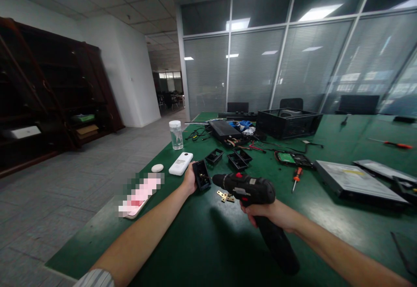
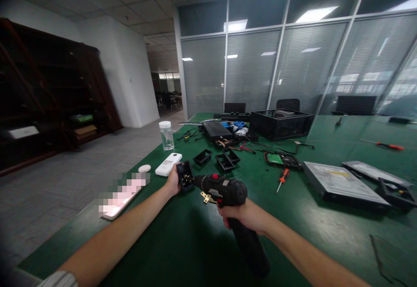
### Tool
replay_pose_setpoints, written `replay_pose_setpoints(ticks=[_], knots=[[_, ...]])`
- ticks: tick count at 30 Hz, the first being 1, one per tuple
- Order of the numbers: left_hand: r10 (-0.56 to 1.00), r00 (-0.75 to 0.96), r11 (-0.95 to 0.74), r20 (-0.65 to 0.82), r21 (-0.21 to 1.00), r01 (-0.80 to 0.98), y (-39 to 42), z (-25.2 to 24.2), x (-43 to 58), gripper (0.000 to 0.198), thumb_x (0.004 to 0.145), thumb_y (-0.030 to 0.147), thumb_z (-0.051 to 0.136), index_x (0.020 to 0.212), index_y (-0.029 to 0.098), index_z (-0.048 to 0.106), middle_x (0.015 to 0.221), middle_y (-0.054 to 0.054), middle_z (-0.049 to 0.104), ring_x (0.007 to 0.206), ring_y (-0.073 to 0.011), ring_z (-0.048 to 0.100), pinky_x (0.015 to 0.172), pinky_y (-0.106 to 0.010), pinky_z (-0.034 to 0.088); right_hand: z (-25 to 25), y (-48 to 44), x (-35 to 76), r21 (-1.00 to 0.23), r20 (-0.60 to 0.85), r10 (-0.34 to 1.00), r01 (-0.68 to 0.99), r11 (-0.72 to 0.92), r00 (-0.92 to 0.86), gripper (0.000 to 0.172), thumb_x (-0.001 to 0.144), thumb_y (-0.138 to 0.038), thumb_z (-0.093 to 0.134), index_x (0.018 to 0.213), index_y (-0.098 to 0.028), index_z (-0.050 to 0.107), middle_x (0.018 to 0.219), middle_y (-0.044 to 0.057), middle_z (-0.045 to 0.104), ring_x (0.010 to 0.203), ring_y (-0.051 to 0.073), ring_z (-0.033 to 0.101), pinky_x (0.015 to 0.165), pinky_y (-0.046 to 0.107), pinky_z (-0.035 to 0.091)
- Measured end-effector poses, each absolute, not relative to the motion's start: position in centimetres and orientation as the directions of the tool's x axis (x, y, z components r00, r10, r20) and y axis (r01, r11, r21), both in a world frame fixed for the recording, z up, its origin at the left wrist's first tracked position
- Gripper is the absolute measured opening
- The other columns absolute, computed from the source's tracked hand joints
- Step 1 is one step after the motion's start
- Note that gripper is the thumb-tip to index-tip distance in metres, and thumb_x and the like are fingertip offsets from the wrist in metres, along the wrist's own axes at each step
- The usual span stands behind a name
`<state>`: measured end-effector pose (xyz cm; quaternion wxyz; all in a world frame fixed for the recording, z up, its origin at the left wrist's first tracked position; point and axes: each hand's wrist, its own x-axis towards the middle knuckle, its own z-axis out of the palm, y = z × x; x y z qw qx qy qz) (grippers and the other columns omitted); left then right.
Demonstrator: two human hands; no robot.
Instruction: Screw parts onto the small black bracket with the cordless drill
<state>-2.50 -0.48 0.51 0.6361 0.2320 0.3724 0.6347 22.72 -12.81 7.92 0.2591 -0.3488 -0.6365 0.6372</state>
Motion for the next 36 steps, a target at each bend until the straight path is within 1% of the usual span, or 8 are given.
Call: replay_pose_setpoints(ticks=[7,14,17,22,26,31,33,36], knots=[[0.970,-0.113,0.098,-0.216,0.771,-0.630,-0.67,0.83,-2.42,0.026,0.065,0.042,0.054,0.069,0.017,0.054,0.057,-0.001,0.056,0.050,-0.0168,0.055,0.051,-0.029,0.044,7.90,-12.85,22.73,-0.992,-0.119,0.774,0.108,-0.066,-0.622,0.014,0.067,-0.025,0.060,0.074,-0.014,0.055,0.057,-0.003,0.053,0.050,0.011,0.051,0.051,0.024,0.038],[0.978,-0.073,0.103,-0.195,0.758,-0.644,-0.78,0.85,-2.46,0.025,0.067,0.041,0.053,0.072,0.017,0.054,0.056,0.001,0.054,0.050,-0.0152,0.054,0.050,-0.028,0.045,7.56,-12.57,22.76,-0.991,-0.130,0.770,0.095,-0.091,-0.625,0.020,0.064,-0.028,0.063,0.076,-0.014,0.055,0.058,-0.003,0.052,0.050,0.011,0.051,0.051,0.024,0.039],[0.980,-0.077,0.089,-0.185,0.748,-0.658,-0.86,0.88,-2.47,0.024,0.067,0.040,0.053,0.072,0.016,0.054,0.057,0.001,0.054,0.050,-0.0143,0.053,0.051,-0.027,0.044,7.46,-12.40,22.78,-0.992,-0.128,0.757,0.089,-0.092,-0.641,0.018,0.064,-0.026,0.062,0.075,-0.015,0.054,0.059,-0.002,0.052,0.051,0.011,0.051,0.051,0.024,0.039],[0.972,-0.076,0.120,-0.223,0.745,-0.656,-0.82,0.67,-2.52,0.025,0.067,0.041,0.055,0.070,0.016,0.055,0.057,0.001,0.054,0.051,-0.0144,0.053,0.052,-0.028,0.044,7.50,-12.51,22.84,-0.991,-0.132,0.756,0.092,-0.094,-0.641,0.015,0.065,-0.023,0.060,0.076,-0.014,0.054,0.061,-0.002,0.052,0.051,0.011,0.050,0.051,0.023,0.038],[0.971,-0.084,0.112,-0.222,0.742,-0.661,-0.77,0.56,-2.44,0.025,0.066,0.040,0.056,0.075,0.017,0.056,0.059,0.001,0.055,0.053,-0.0148,0.054,0.054,-0.028,0.045,7.53,-12.80,22.78,-0.990,-0.133,0.777,0.121,-0.073,-0.615,0.014,0.067,-0.023,0.059,0.076,-0.015,0.053,0.060,-0.002,0.053,0.052,0.011,0.050,0.052,0.023,0.038],[0.969,-0.131,0.075,-0.208,0.757,-0.649,-0.99,0.85,-2.21,0.026,0.065,0.040,0.055,0.080,0.018,0.056,0.058,0.001,0.055,0.052,-0.0161,0.054,0.052,-0.030,0.044,7.17,-12.72,22.81,-0.995,-0.098,0.762,0.086,-0.055,-0.641,0.013,0.067,-0.022,0.059,0.076,-0.015,0.053,0.064,-0.003,0.051,0.052,0.011,0.051,0.052,0.023,0.040],[0.972,-0.144,0.050,-0.186,0.762,-0.646,-1.09,0.92,-2.17,0.028,0.065,0.040,0.055,0.084,0.019,0.056,0.059,0.001,0.055,0.052,-0.0166,0.054,0.052,-0.030,0.044,7.06,-12.60,22.93,-0.995,-0.095,0.762,0.072,-0.064,-0.640,0.014,0.067,-0.023,0.059,0.076,-0.015,0.054,0.067,-0.002,0.051,0.053,0.011,0.051,0.052,0.024,0.040],[0.975,-0.147,0.035,-0.168,0.764,-0.644,-1.12,0.82,-2.14,0.029,0.066,0.040,0.054,0.086,0.019,0.056,0.059,0.001,0.055,0.052,-0.0163,0.055,0.052,-0.029,0.043,7.24,-12.56,23.09,-0.993,-0.114,0.767,0.077,-0.085,-0.631,0.015,0.067,-0.024,0.059,0.078,-0.015,0.054,0.065,-0.002,0.052,0.052,0.010,0.050,0.052,0.023,0.039]])
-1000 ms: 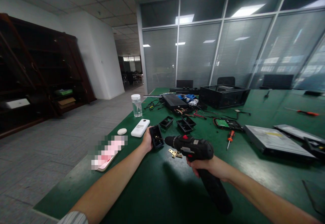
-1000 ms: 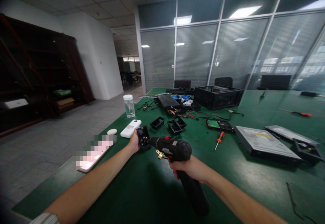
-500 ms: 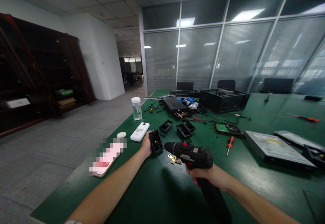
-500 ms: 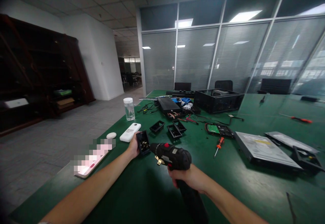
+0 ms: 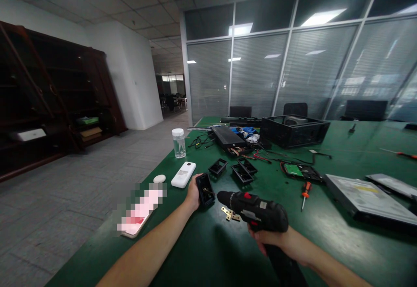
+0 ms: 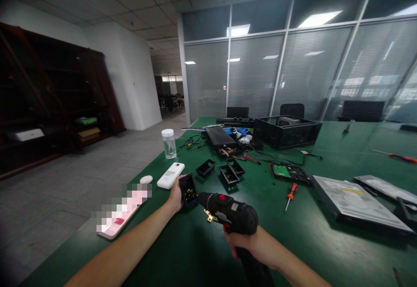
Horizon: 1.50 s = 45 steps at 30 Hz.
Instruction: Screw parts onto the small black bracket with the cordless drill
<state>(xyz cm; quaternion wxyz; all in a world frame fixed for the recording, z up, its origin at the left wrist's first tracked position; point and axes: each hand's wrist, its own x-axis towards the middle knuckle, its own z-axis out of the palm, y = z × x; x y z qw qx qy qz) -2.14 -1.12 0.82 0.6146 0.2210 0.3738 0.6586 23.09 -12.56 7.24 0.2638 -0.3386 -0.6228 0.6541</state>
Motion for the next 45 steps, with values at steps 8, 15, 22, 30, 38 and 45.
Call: replay_pose_setpoints(ticks=[8,15,22,30,38,45], knots=[[0.973,-0.149,0.037,-0.179,0.752,-0.659,-1.2,0.7,-2.1,0.030,0.066,0.044,0.055,0.079,0.017,0.057,0.059,0.001,0.056,0.053,-0.0150,0.054,0.053,-0.027,0.043,8.2,-12.9,22.8,-0.978,-0.203,0.811,0.161,-0.136,-0.548,0.020,0.063,-0.031,0.061,0.073,-0.015,0.055,0.057,-0.002,0.053,0.050,0.011,0.049,0.049,0.023,0.038],[0.981,-0.106,0.056,-0.164,0.753,-0.656,-1.4,1.0,-2.2,0.038,0.069,0.050,0.053,0.087,0.017,0.057,0.066,-0.002,0.060,0.059,-0.0166,0.057,0.056,-0.029,0.044,7.5,-12.9,22.9,-0.982,-0.185,0.791,0.146,-0.122,-0.583,0.021,0.065,-0.031,0.061,0.079,-0.016,0.055,0.066,-0.001,0.054,0.052,0.011,0.051,0.051,0.024,0.039],[0.983,-0.098,0.058,-0.154,0.776,-0.628,-1.3,0.8,-2.4,0.039,0.070,0.050,0.053,0.088,0.016,0.057,0.064,-0.003,0.060,0.056,-0.0182,0.058,0.054,-0.030,0.045,7.5,-12.6,22.9,-0.990,-0.136,0.770,0.122,-0.076,-0.623,0.014,0.068,-0.025,0.057,0.077,-0.015,0.054,0.057,-0.003,0.053,0.050,0.010,0.050,0.052,0.023,0.038],[0.968,-0.146,0.071,-0.203,0.782,-0.619,-1.5,1.7,-2.1,0.031,0.072,0.044,0.054,0.086,0.017,0.057,0.064,-0.002,0.061,0.054,-0.0170,0.059,0.052,-0.029,0.046,6.8,-12.4,22.6,-0.991,-0.130,0.777,0.091,-0.094,-0.616,0.010,0.062,-0.020,0.057,0.070,-0.015,0.052,0.057,-0.004,0.051,0.048,0.010,0.050,0.049,0.022,0.037],[0.966,-0.111,0.119,-0.231,0.788,-0.604,-1.6,1.7,-2.1,0.034,0.071,0.048,0.053,0.086,0.018,0.057,0.062,-0.003,0.062,0.052,-0.0186,0.059,0.054,-0.033,0.047,7.0,-12.2,22.4,-0.987,-0.152,0.797,0.126,-0.096,-0.585,0.014,0.059,-0.021,0.056,0.071,-0.016,0.053,0.054,-0.005,0.051,0.045,0.009,0.048,0.047,0.021,0.035],[0.972,-0.147,0.056,-0.185,0.785,-0.616,-1.5,1.4,-2.3,0.031,0.073,0.045,0.053,0.087,0.018,0.058,0.068,-0.002,0.063,0.060,-0.0173,0.060,0.055,-0.028,0.046,7.0,-12.2,22.6,-0.991,-0.134,0.790,0.098,-0.094,-0.598,0.019,0.060,-0.028,0.059,0.072,-0.015,0.053,0.054,-0.004,0.051,0.046,0.010,0.048,0.046,0.022,0.036]])
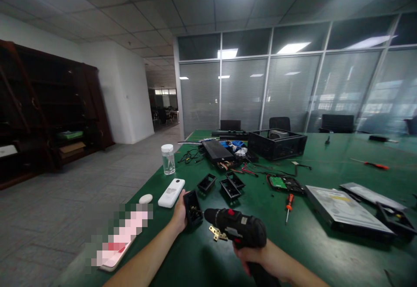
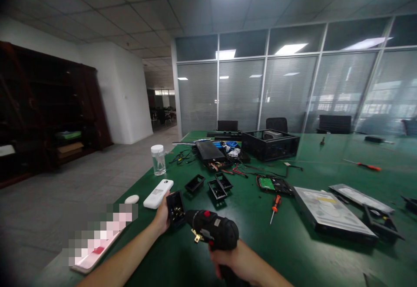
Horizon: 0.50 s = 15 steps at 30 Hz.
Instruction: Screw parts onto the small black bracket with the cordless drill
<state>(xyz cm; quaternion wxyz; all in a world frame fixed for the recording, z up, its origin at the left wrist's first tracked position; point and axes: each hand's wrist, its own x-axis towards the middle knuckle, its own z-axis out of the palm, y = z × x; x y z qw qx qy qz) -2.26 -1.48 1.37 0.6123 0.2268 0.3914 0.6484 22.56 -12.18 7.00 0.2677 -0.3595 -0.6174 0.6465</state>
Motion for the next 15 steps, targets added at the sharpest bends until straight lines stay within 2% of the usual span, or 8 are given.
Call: replay_pose_setpoints(ticks=[11,15], knots=[[0.974,-0.131,0.065,-0.183,0.786,-0.614,-1.63,1.66,-2.15,0.034,0.073,0.047,0.052,0.089,0.017,0.057,0.068,-0.002,0.062,0.057,-0.0170,0.059,0.053,-0.028,0.045,6.66,-12.08,23.02,-0.992,-0.129,0.810,0.076,-0.104,-0.573,0.021,0.064,-0.032,0.060,0.073,-0.014,0.055,0.051,-0.003,0.053,0.044,0.010,0.048,0.046,0.022,0.035],[0.975,-0.132,0.060,-0.179,0.786,-0.616,-1.61,1.57,-2.21,0.035,0.072,0.047,0.052,0.090,0.017,0.057,0.067,-0.002,0.061,0.058,-0.0173,0.059,0.052,-0.028,0.045,6.81,-12.24,23.03,-0.989,-0.145,0.796,0.120,-0.092,-0.587,0.020,0.065,-0.031,0.060,0.075,-0.015,0.055,0.052,-0.003,0.054,0.047,0.011,0.049,0.048,0.022,0.036]])
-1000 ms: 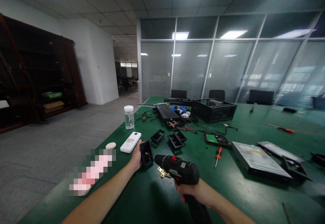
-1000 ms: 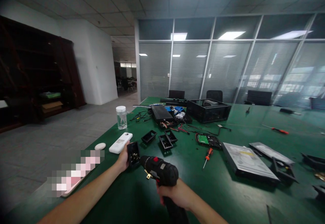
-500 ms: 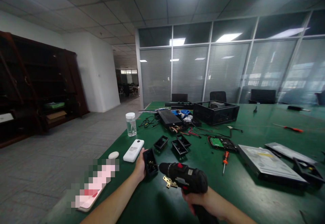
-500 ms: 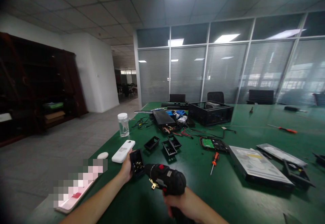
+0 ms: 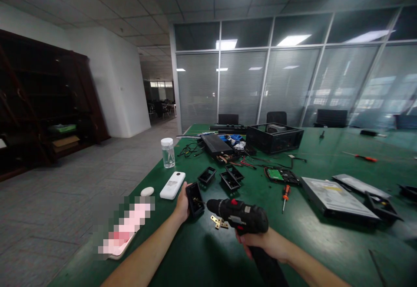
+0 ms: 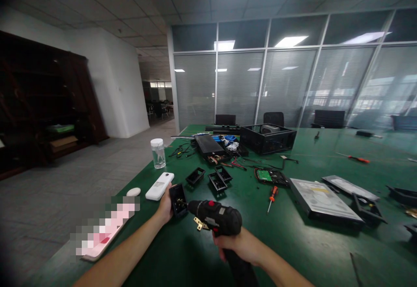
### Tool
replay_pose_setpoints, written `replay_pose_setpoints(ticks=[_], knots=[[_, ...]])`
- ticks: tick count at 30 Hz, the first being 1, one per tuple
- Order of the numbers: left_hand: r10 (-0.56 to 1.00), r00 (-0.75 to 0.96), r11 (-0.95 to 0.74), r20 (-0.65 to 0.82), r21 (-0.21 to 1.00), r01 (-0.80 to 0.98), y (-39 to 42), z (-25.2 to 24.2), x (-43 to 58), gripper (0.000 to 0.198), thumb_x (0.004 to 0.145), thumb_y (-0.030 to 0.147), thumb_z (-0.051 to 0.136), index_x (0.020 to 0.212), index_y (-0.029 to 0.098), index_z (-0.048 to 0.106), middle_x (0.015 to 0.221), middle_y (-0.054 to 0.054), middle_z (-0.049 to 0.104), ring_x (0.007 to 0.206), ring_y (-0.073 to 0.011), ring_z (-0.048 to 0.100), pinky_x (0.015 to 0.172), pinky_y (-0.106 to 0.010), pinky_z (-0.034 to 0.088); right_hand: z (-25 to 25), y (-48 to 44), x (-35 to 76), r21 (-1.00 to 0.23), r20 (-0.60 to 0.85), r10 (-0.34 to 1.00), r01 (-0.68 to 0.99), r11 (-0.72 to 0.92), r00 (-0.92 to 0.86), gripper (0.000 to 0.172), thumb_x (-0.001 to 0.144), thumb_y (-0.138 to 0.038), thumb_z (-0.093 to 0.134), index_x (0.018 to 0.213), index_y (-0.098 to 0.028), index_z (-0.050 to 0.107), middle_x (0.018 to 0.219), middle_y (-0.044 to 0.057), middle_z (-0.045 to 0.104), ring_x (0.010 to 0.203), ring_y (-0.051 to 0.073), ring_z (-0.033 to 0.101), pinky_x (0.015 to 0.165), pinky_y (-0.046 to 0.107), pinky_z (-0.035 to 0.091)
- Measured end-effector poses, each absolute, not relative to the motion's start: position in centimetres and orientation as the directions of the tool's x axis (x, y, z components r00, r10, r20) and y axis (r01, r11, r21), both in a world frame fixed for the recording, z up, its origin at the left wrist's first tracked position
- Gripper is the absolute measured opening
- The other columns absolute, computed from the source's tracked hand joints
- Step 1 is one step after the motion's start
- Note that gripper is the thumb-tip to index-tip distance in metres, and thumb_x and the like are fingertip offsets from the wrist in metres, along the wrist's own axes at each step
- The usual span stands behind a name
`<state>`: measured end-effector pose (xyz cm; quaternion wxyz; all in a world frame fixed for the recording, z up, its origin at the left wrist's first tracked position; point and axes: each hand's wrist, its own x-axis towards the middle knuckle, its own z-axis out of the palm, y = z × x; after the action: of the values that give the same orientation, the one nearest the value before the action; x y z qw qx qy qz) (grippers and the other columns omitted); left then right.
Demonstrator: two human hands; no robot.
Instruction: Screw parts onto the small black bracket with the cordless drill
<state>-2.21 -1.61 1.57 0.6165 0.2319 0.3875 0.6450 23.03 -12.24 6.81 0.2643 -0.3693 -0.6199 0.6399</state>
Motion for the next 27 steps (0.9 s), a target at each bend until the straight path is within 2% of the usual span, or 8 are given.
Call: replay_pose_setpoints(ticks=[7,17,27], knots=[[0.976,-0.114,0.069,-0.186,0.760,-0.647,-1.63,1.68,-2.14,0.034,0.071,0.047,0.053,0.086,0.017,0.057,0.064,-0.001,0.060,0.057,-0.0154,0.058,0.053,-0.026,0.045,6.61,-12.44,23.09,-0.993,-0.109,0.807,0.104,-0.059,-0.580,0.021,0.067,-0.031,0.060,0.078,-0.015,0.055,0.056,-0.003,0.053,0.048,0.010,0.049,0.051,0.023,0.036],[0.967,-0.133,0.092,-0.218,0.784,-0.614,-1.60,1.61,-2.30,0.037,0.072,0.048,0.051,0.091,0.018,0.058,0.067,-0.003,0.062,0.057,-0.0180,0.059,0.054,-0.029,0.045,7.34,-12.58,22.85,-0.988,-0.140,0.802,0.138,-0.072,-0.580,0.025,0.065,-0.037,0.060,0.076,-0.015,0.055,0.052,-0.003,0.053,0.047,0.011,0.047,0.048,0.023,0.035],[0.973,-0.137,0.059,-0.183,0.781,-0.622,-1.55,1.68,-2.07,0.038,0.070,0.051,0.053,0.086,0.017,0.058,0.062,-0.002,0.060,0.055,-0.0162,0.058,0.053,-0.028,0.045,7.00,-12.43,23.03,-0.993,-0.111,0.787,0.100,-0.063,-0.607,0.022,0.066,-0.034,0.061,0.075,-0.015,0.054,0.058,-0.003,0.052,0.049,0.011,0.050,0.050,0.023,0.036]])
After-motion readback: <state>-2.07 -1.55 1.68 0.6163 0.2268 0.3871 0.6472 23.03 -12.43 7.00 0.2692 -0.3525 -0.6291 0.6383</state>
